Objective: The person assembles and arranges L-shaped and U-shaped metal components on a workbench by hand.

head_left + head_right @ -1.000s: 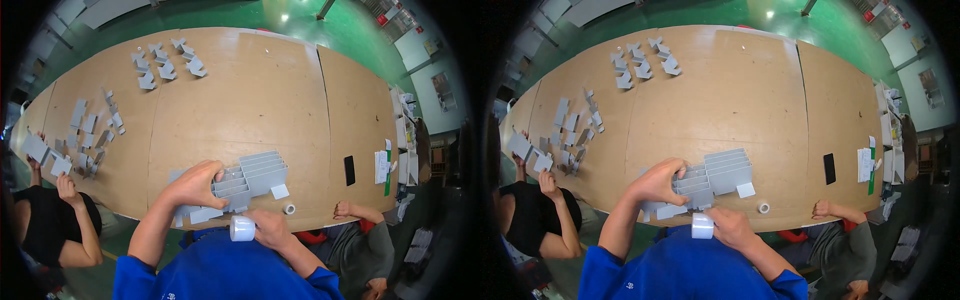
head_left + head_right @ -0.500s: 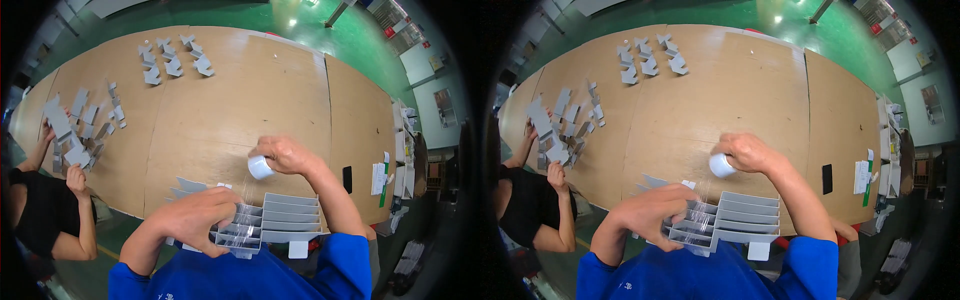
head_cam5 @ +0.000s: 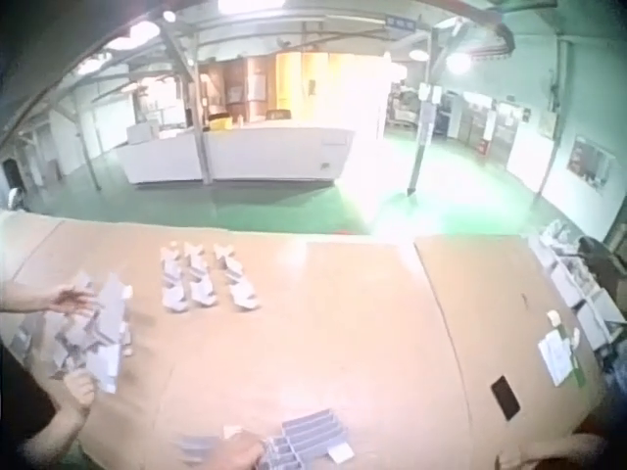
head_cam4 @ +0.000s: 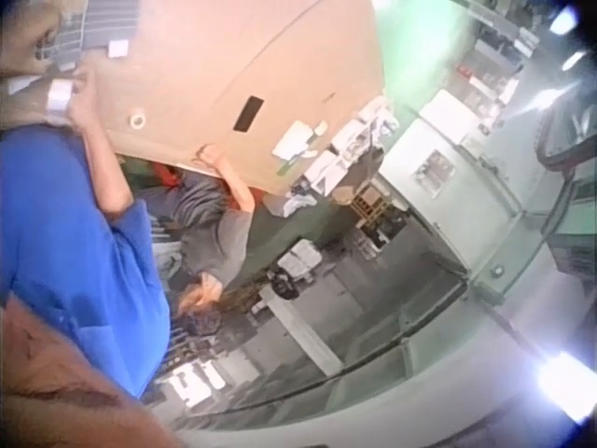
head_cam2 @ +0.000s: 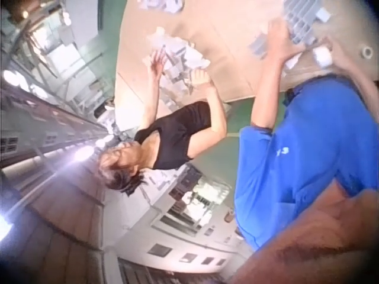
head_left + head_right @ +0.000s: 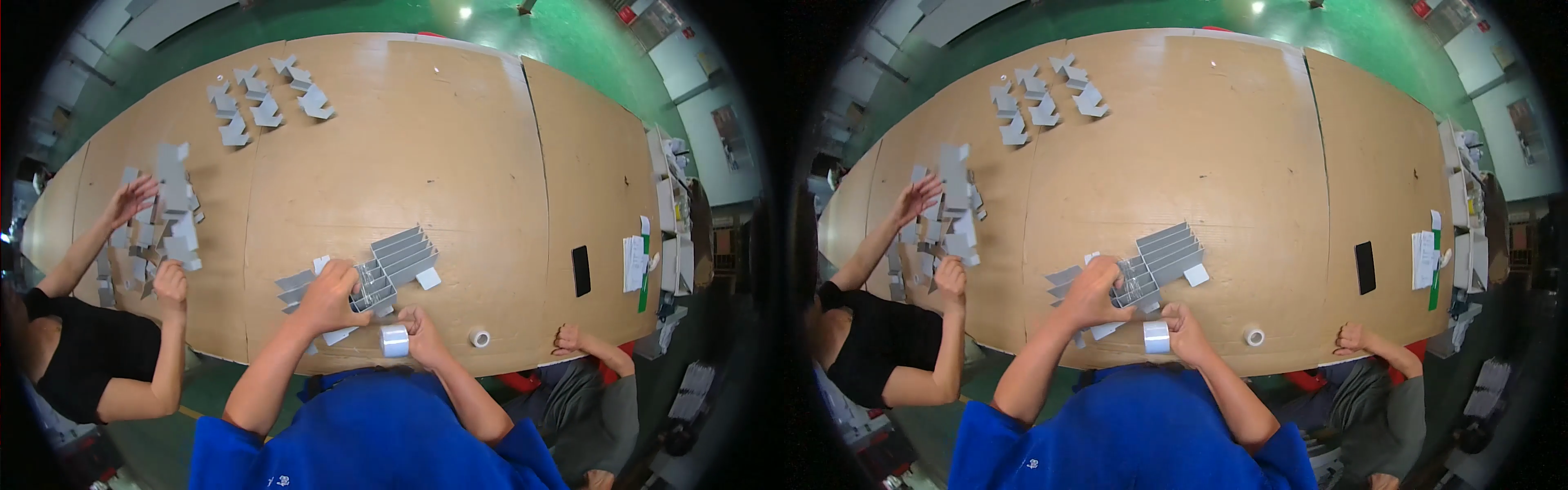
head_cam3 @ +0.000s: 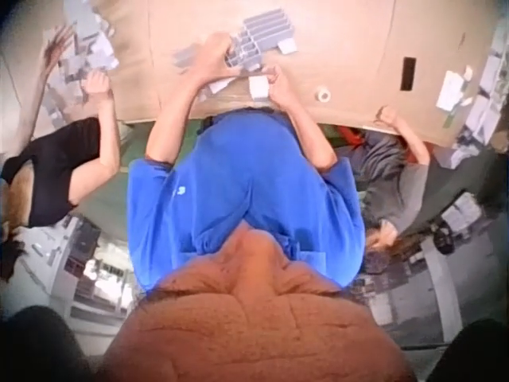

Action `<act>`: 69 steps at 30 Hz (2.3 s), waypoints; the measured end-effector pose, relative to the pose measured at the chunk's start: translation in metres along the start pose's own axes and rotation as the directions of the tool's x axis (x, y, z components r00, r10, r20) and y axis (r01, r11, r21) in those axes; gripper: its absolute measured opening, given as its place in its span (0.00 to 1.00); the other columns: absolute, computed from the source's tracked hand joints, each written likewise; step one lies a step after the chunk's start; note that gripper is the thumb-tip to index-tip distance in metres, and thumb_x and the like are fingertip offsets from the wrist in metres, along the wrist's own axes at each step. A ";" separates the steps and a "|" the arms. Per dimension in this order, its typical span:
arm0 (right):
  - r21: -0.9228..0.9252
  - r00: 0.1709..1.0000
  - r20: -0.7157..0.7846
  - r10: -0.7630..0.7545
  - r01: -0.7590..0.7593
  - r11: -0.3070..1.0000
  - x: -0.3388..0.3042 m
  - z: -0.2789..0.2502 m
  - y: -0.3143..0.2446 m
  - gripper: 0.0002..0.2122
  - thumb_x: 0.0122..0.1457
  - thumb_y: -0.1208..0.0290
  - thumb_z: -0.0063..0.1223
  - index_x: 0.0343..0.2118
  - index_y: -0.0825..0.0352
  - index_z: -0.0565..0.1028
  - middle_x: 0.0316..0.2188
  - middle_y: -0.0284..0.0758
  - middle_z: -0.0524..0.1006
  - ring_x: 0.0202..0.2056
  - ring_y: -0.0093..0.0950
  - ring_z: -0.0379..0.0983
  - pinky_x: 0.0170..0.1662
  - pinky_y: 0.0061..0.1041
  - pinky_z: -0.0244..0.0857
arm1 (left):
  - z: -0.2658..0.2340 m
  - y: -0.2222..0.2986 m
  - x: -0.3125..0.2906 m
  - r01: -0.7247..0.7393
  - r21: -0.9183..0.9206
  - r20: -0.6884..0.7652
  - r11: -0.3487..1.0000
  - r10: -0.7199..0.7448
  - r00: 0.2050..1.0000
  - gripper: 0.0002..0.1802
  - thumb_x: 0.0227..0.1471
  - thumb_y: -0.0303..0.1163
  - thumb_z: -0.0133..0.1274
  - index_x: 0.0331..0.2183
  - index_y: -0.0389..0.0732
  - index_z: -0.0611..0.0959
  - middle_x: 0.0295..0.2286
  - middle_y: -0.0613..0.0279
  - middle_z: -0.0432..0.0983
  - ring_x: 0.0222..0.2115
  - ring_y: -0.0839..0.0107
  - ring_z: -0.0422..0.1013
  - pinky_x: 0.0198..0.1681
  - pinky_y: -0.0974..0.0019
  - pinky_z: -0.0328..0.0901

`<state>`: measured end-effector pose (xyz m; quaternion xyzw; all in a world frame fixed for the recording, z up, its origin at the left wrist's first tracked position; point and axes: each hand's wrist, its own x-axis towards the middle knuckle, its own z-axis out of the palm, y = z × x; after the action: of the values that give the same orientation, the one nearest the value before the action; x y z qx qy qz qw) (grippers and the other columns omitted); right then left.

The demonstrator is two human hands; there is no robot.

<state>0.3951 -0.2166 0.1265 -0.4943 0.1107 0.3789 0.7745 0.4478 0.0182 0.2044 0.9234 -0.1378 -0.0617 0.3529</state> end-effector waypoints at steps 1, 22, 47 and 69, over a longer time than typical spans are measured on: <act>-0.038 0.999 -0.035 0.009 -0.010 0.999 0.004 0.002 0.003 0.14 0.54 0.82 0.61 0.39 0.63 0.67 0.31 0.33 0.80 0.34 0.20 0.78 0.36 0.21 0.72 | 0.015 -0.008 -0.004 -0.010 0.027 -0.038 1.000 0.011 0.999 0.27 0.24 0.34 0.70 0.27 0.40 0.71 0.36 0.50 0.72 0.42 0.51 0.68 0.43 0.54 0.68; -0.230 0.986 0.029 0.163 -0.152 0.961 0.011 -0.017 -0.005 0.10 0.56 0.84 0.56 0.41 0.72 0.79 0.35 0.34 0.82 0.35 0.20 0.78 0.39 0.21 0.72 | 0.122 -0.015 -0.053 -0.036 0.273 -0.157 0.961 0.082 0.984 0.28 0.37 0.38 0.66 0.36 0.34 0.71 0.59 0.39 0.56 0.60 0.42 0.54 0.59 0.33 0.53; -0.950 0.952 -0.155 -0.262 -0.071 0.305 -0.044 -0.086 0.060 0.11 0.46 0.68 0.63 0.29 0.69 0.78 0.28 0.50 0.79 0.33 0.48 0.77 0.39 0.43 0.71 | 0.114 -0.002 -0.028 0.100 0.282 -0.069 0.954 -0.084 0.994 0.35 0.30 0.38 0.70 0.40 0.34 0.72 0.49 0.41 0.66 0.50 0.47 0.64 0.52 0.49 0.63; -0.865 0.909 -0.241 -0.340 -0.043 0.501 -0.041 -0.094 0.076 0.14 0.47 0.67 0.59 0.35 0.69 0.74 0.38 0.49 0.76 0.43 0.48 0.73 0.46 0.44 0.68 | 0.198 0.160 0.229 -0.127 0.196 0.231 0.972 0.080 0.970 0.34 0.32 0.42 0.69 0.40 0.34 0.73 0.41 0.43 0.71 0.44 0.47 0.68 0.43 0.50 0.68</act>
<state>0.3324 -0.2988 0.0514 -0.8816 0.0140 0.2102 0.4224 0.5904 -0.2895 0.1599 0.9342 -0.2301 -0.1311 0.2390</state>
